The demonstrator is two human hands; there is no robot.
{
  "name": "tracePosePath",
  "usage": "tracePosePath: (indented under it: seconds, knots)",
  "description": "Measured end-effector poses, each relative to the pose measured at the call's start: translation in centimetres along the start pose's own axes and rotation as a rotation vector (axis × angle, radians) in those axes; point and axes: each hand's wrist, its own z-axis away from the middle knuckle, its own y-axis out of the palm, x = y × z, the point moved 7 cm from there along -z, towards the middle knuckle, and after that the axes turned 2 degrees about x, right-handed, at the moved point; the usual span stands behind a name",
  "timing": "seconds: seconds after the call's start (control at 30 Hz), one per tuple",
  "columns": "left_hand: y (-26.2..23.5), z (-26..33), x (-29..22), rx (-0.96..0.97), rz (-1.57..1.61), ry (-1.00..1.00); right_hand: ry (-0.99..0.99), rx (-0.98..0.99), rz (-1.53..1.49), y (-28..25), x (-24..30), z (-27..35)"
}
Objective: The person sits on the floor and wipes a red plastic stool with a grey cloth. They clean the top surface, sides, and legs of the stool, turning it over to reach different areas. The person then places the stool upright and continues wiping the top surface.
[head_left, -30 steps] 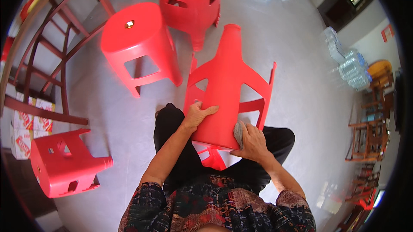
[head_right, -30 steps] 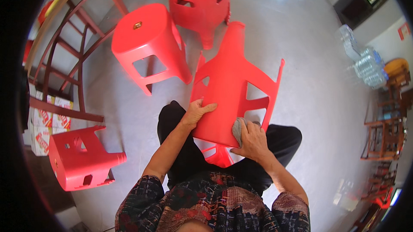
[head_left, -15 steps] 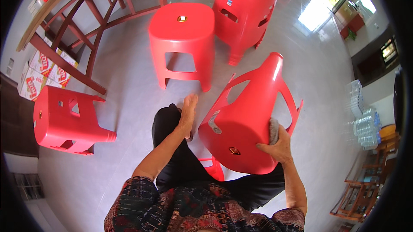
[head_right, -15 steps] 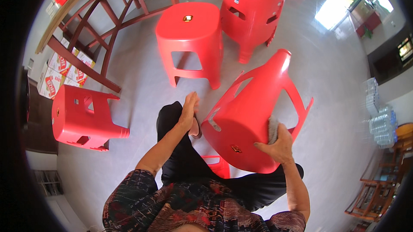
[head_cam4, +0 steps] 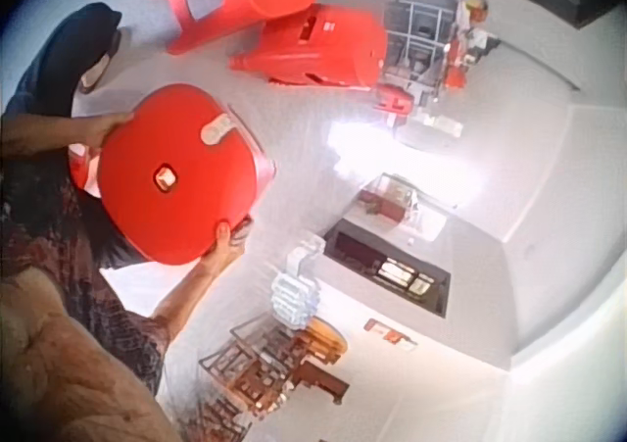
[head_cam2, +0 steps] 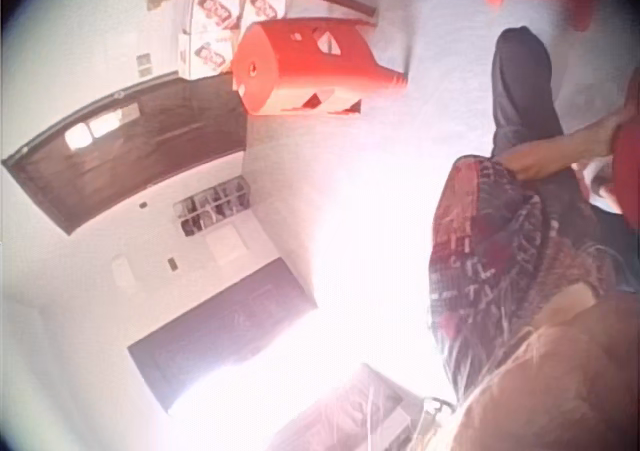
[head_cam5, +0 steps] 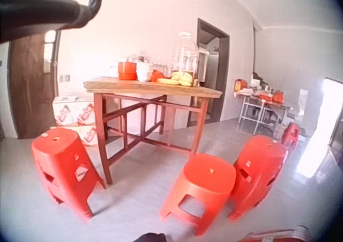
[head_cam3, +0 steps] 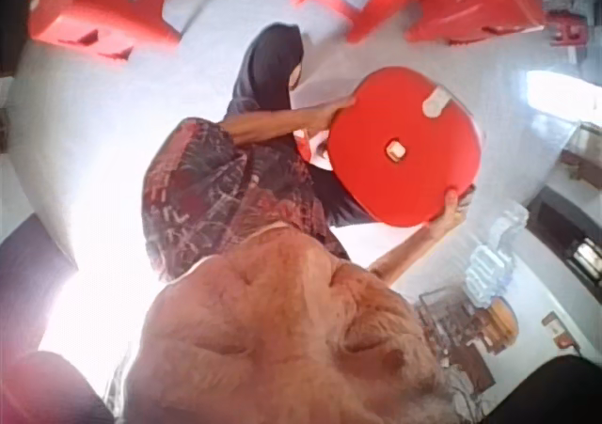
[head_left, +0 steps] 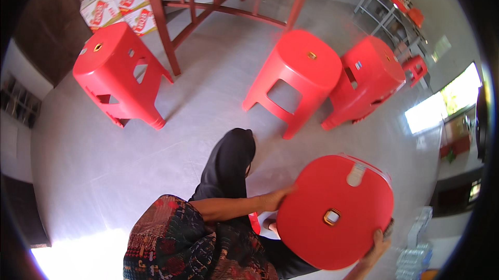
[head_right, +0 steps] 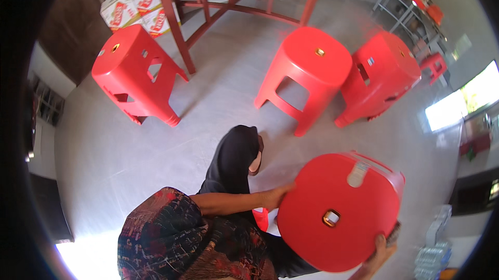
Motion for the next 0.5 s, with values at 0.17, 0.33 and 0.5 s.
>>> tracePosePath:
  seconds: [0.17,0.33,0.5]
  knots:
    - [9.4,3.2,-6.7,0.206,-0.408,0.354,-0.056,0.020,-0.012,-1.8,6.6,-0.1]
    - [18.3,7.1,-13.5,0.093,-0.742,0.612,-0.238,-0.008,0.017,1.4,13.3,-2.7]
    - [24.5,11.8,-20.4,0.003,-0.663,0.781,-0.404,0.089,-0.053,5.5,18.3,-5.5]
